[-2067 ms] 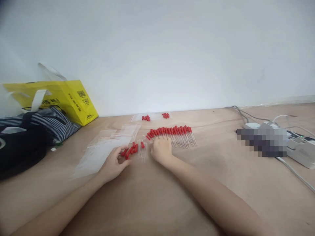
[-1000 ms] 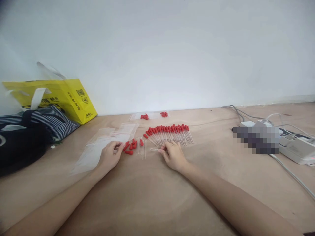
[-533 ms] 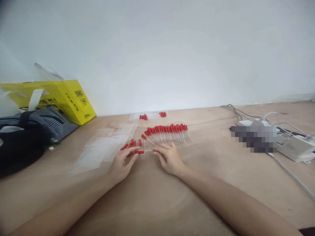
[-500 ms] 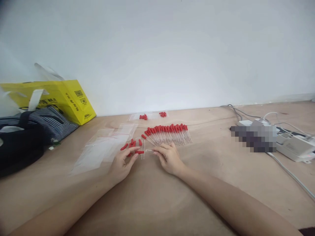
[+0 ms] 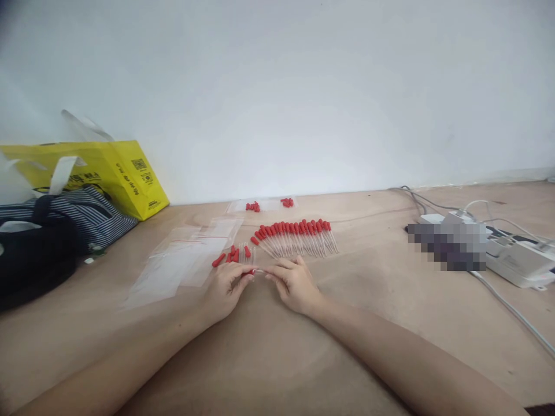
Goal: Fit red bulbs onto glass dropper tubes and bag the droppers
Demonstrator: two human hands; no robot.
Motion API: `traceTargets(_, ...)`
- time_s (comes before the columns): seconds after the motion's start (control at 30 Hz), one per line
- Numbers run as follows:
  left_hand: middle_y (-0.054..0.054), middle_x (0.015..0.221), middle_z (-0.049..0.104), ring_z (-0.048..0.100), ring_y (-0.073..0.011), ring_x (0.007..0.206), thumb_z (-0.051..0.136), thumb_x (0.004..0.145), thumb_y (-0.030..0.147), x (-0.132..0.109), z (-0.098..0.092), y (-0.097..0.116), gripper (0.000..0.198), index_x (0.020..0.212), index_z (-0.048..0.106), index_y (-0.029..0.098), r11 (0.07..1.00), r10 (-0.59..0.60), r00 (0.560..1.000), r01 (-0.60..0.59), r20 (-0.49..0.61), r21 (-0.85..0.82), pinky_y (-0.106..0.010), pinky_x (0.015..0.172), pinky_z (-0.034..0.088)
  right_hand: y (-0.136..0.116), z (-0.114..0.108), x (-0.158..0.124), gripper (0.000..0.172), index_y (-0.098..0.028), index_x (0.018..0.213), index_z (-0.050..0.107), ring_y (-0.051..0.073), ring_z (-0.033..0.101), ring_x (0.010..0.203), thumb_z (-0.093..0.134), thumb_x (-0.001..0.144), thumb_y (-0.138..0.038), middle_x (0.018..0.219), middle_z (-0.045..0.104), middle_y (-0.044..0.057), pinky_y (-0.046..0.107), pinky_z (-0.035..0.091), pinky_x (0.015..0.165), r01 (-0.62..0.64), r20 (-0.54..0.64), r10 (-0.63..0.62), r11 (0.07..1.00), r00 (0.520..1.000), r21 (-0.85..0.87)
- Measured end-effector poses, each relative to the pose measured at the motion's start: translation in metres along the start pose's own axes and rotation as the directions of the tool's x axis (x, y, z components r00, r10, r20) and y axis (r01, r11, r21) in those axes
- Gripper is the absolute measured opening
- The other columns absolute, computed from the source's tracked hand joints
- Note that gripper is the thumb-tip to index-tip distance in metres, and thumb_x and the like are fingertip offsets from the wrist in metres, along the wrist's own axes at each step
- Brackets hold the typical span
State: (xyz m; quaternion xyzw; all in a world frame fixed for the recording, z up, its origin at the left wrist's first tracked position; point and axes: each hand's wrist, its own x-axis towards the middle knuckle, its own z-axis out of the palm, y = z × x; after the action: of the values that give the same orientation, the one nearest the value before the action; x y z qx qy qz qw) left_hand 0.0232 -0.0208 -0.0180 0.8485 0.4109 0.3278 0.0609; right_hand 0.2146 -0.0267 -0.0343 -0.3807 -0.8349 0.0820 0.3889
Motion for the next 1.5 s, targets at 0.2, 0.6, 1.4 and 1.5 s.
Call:
traceTargets(0.2,-0.001,0.082,0.068,0.06,-0.0171,0.078,0.047,0.081,0.026,-0.005,0.004,-0.004,0.018,0.094,0.058,0.02,0.998,0.042,0.989,-0.036,-0.139,0.043,-0.038,0.085,0.04,-0.001,0.0,-0.001,0.023,-0.02,0.097,0.06,0.012,0.047,0.065,0.042,0.083,-0.019,0.074,0.06,0.002,0.028,0.027,0.066,0.041,0.008,-0.041,0.998,0.999,-0.048)
traceTargets(0.6,0.001,0.074,0.069,0.061,-0.0144,0.065,0.049,0.08,0.022,-0.008,0.005,-0.005,0.016,0.095,0.056,0.021,0.987,0.157,0.973,-0.152,-0.166,0.041,-0.038,0.084,0.037,-0.004,-0.004,-0.001,0.023,-0.017,0.09,0.061,0.01,0.04,0.057,0.039,0.082,-0.016,0.066,0.056,0.001,0.029,0.022,0.065,0.158,0.069,-0.149,0.976,0.986,-0.15)
traceTargets(1.4,0.001,0.074,0.067,0.058,-0.0163,0.073,0.051,0.079,0.035,-0.004,-0.006,-0.013,0.015,0.08,0.062,0.024,0.99,0.066,0.998,-0.068,0.02,0.122,-0.04,0.086,0.025,0.008,-0.011,0.003,0.022,-0.017,0.086,0.058,0.011,0.046,0.062,0.037,0.085,-0.021,0.071,0.058,0.002,0.028,0.024,0.067,0.169,0.197,-0.128,0.963,0.972,-0.208)
traceTargets(1.5,0.001,0.071,0.067,0.056,-0.0167,0.074,0.052,0.079,0.035,-0.006,-0.006,-0.011,0.015,0.076,0.062,0.024,0.985,0.054,0.999,-0.054,0.005,0.163,-0.042,0.087,0.022,0.004,-0.01,0.001,0.02,-0.017,0.083,0.058,0.011,0.046,0.061,0.038,0.083,-0.018,0.068,0.058,0.001,0.029,0.022,0.067,0.136,0.148,-0.107,0.969,0.983,-0.207)
